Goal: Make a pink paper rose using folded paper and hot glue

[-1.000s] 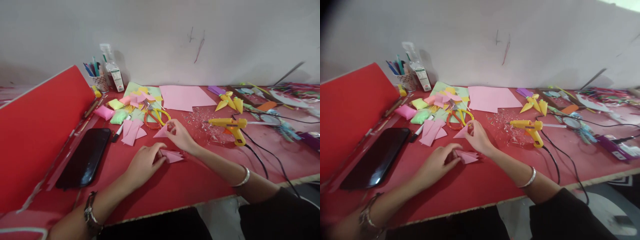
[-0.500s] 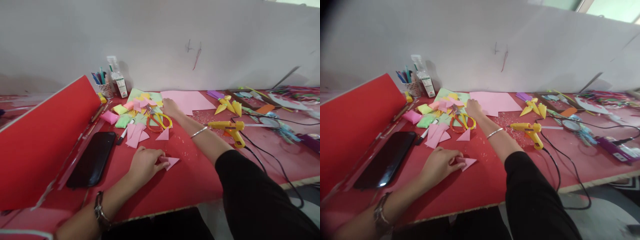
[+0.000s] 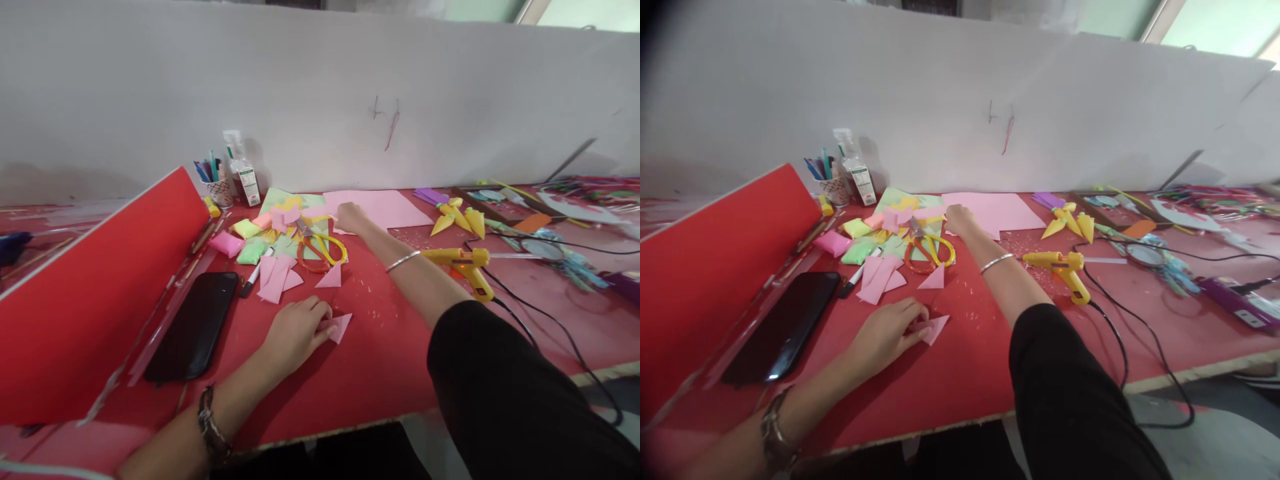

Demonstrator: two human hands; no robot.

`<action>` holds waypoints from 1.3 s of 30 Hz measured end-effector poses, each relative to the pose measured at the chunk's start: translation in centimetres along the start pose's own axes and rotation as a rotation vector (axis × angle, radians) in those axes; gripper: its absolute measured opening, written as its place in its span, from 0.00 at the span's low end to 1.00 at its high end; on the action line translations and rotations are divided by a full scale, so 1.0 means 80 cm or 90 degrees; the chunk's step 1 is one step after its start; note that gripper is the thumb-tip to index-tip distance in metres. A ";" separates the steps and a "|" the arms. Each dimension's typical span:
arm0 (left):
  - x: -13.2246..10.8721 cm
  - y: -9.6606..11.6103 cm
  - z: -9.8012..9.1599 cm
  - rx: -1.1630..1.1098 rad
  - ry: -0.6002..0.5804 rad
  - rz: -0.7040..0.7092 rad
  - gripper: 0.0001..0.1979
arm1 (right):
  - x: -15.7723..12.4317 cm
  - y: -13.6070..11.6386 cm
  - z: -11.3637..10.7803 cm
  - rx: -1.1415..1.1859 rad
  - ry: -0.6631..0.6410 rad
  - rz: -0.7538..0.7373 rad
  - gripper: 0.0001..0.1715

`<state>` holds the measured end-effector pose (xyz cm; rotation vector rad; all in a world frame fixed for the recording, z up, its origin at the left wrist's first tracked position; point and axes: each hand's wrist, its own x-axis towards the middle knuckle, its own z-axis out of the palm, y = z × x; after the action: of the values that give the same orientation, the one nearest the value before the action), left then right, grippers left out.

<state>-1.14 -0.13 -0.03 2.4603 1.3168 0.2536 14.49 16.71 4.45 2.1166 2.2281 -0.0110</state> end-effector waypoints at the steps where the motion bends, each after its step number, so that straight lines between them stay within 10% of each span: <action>1: 0.000 0.001 0.000 0.003 0.001 -0.010 0.03 | -0.007 0.005 -0.004 -0.002 0.010 0.000 0.16; 21: -0.003 -0.008 -0.002 -0.031 -0.043 0.172 0.10 | -0.140 0.036 -0.012 0.120 0.074 -0.141 0.05; 28: -0.004 -0.002 0.006 0.200 0.040 0.306 0.08 | -0.220 0.048 0.032 0.164 -0.063 -0.235 0.04; 33: -0.011 0.004 0.008 0.268 0.168 0.368 0.13 | -0.242 0.054 0.059 0.078 -0.034 -0.297 0.07; 39: -0.008 -0.001 0.020 0.160 0.094 0.323 0.11 | -0.242 0.053 0.070 0.014 0.071 -0.444 0.12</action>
<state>-1.02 -0.96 -1.53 3.0153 0.7876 0.4195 19.96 -2.69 0.08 1.2665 2.9089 0.0470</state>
